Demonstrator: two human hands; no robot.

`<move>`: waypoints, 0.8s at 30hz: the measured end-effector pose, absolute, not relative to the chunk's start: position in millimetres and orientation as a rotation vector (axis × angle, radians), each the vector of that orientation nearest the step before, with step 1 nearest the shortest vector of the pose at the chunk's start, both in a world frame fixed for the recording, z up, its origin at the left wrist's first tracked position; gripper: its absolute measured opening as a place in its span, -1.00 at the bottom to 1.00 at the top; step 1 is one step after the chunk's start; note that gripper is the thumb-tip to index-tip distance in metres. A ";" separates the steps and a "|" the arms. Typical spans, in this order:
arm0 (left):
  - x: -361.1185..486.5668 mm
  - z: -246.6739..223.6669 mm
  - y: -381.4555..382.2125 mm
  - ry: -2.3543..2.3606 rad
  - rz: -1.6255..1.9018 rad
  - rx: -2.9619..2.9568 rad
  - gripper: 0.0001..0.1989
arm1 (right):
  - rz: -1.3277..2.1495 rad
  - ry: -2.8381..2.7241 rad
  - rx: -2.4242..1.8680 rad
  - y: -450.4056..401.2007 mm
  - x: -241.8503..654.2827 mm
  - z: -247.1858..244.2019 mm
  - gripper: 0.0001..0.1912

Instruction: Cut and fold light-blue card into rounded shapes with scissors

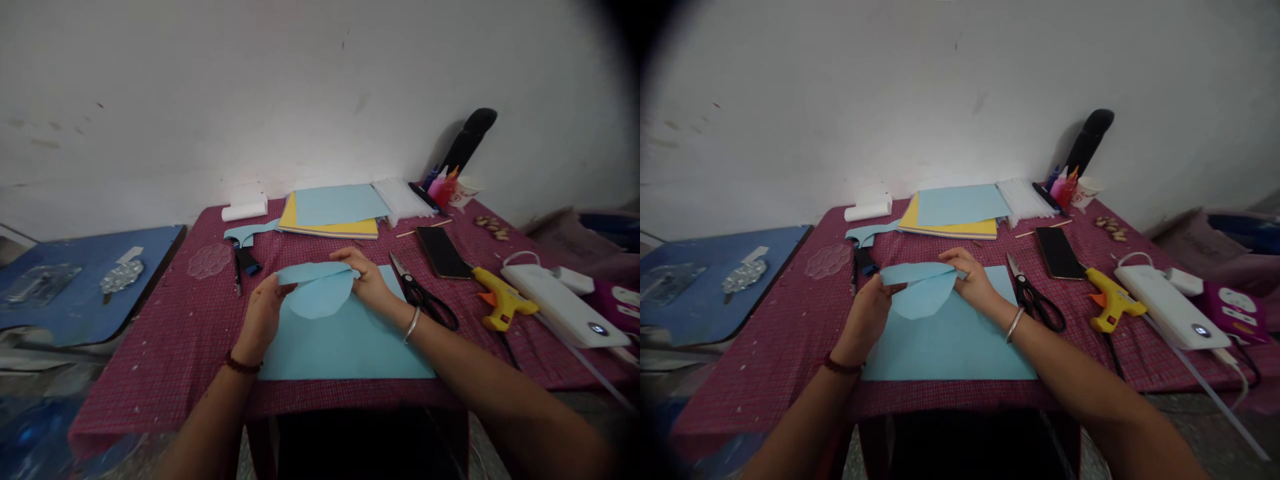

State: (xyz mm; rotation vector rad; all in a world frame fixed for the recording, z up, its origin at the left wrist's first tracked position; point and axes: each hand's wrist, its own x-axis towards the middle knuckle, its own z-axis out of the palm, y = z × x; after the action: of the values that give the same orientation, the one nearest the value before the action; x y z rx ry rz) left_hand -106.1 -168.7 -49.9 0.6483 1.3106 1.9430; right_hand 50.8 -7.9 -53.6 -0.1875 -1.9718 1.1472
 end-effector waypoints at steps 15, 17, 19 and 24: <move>-96.7 -51.7 -170.8 1.423 1.739 0.780 -0.68 | 1.377 -1.787 -0.411 -12.5 43.8 -60.0 -0.87; -97.0 -53.7 -169.4 1.451 1.789 0.768 -0.73 | 1.564 -1.658 -0.493 -15.2 43.1 -58.4 -0.75; -98.7 -55.6 -168.9 1.493 1.824 0.746 -0.74 | 1.808 -1.445 -0.591 -17.5 43.2 -56.4 -0.66; -103.2 -57.7 -169.3 1.512 1.898 0.711 -0.68 | 2.318 -1.256 -0.511 -18.8 46.5 -50.4 -0.58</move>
State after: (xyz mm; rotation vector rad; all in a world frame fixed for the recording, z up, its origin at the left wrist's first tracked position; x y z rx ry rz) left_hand -103.2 -169.3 -57.7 0.7106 1.5121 1.8976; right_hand 46.5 -18.8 -50.4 -0.5112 -1.2559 2.3180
